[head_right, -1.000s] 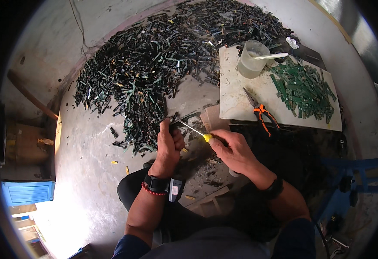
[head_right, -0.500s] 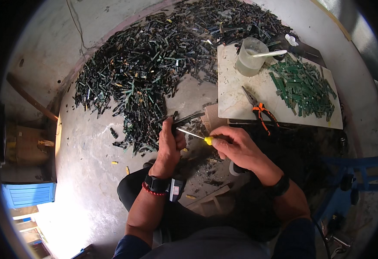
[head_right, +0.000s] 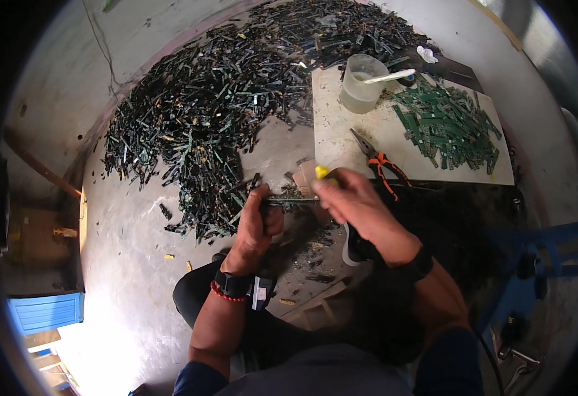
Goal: The person sits on the floor and uses pliers and a screwdriver to remove components from green circuit boards. They place the processed boards on a nearby table and discard the removed parts onto a pile on the floor.
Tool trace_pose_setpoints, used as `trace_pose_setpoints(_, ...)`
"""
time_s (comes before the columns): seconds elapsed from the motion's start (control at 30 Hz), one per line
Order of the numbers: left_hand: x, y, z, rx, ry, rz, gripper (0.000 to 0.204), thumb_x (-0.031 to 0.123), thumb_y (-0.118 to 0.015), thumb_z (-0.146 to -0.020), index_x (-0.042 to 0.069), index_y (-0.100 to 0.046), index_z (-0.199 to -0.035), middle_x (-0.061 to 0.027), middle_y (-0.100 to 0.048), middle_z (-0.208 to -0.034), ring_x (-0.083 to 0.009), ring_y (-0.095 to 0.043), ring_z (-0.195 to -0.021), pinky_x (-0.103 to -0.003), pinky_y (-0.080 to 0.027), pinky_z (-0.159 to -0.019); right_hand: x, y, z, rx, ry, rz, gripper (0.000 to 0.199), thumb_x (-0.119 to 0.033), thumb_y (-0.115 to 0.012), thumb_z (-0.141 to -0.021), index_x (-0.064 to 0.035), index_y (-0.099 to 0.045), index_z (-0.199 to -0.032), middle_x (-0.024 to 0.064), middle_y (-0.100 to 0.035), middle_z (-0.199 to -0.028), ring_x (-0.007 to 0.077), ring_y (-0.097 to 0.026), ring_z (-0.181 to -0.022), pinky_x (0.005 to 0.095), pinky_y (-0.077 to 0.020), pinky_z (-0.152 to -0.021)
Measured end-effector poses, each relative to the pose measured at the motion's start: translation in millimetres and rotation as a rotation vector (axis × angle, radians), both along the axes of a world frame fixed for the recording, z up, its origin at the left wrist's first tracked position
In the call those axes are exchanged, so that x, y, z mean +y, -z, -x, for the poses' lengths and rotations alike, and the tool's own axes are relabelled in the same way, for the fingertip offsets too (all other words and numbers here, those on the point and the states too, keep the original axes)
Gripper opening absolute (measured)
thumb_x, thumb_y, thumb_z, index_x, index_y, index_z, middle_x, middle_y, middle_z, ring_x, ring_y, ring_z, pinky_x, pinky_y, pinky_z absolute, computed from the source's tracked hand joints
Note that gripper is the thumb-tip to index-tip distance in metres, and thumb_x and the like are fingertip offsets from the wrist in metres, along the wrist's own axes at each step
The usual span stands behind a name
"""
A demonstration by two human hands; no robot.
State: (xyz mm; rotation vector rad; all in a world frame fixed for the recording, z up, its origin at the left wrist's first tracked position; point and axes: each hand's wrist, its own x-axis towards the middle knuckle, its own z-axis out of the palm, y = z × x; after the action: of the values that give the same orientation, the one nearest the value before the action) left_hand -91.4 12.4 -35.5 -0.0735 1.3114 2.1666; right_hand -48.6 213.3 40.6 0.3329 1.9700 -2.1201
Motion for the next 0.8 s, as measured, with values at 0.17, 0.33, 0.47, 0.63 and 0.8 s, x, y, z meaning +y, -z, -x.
trace_pose_setpoints(0.17,8,-19,-3,-0.071,-0.109,0.068,0.042,0.046,-0.045,-0.091,0.014,-0.04,-0.064,0.0036,-0.029,-0.049,-0.0095,-0.025,-0.04,-0.025,-0.02,-0.038,-13,3,-6,-0.103,-0.161,0.197,0.02,-0.02,-0.06,-0.09,-0.0029,-0.051,-0.094,0.0022,-0.052,-0.068,0.0085,-0.047,-0.051,0.0227,-0.0374,-0.048)
trace_pose_setpoints(0.33,14,-27,2,-0.32,-0.181,-0.229,0.041,0.047,-0.046,-0.09,0.014,-0.045,-0.065,0.003,-0.035,-0.05,-0.0116,-0.032,-0.041,-0.026,-0.026,-0.038,-48,8,-17,-0.142,-0.115,0.358,0.017,-0.01,-0.063,-0.087,-0.0042,-0.049,-0.094,0.0044,-0.055,-0.071,0.0138,-0.056,-0.056,0.0271,-0.0469,-0.053)
trace_pose_setpoints(0.47,8,-23,4,-0.314,-0.078,-0.264,0.051,0.055,-0.034,-0.093,0.011,-0.05,-0.071,-0.0026,-0.045,-0.055,-0.0169,-0.044,-0.049,-0.03,-0.039,-0.049,-75,16,-25,-0.138,-0.104,0.372,0.018,-0.012,-0.062,-0.089,-0.0027,-0.049,-0.097,0.0081,-0.059,-0.075,0.0147,-0.059,-0.06,0.027,-0.0504,-0.056)
trace_pose_setpoints(0.63,13,-23,4,-0.373,-0.161,-0.26,0.05,0.048,-0.04,-0.093,0.008,-0.045,-0.063,-0.003,-0.039,-0.052,-0.0167,-0.037,-0.046,-0.029,-0.034,-0.043,-82,12,-26,-0.096,-0.083,0.241,0.027,-0.025,-0.062,-0.09,-0.0021,-0.052,-0.098,0.0018,-0.058,-0.072,0.0084,-0.058,-0.061,0.0222,-0.0468,-0.053)
trace_pose_setpoints(0.8,8,-23,9,-0.487,-0.049,-0.422,0.05,0.046,-0.036,-0.095,0.008,-0.046,-0.064,-0.001,-0.035,-0.053,-0.0156,-0.032,-0.043,-0.029,-0.029,-0.043,-55,-3,-19,0.085,-0.044,-0.065,0.027,-0.023,-0.06,-0.09,0.002,-0.057,-0.099,0.0024,-0.056,-0.074,0.0088,-0.051,-0.068,0.0254,-0.0421,-0.059)
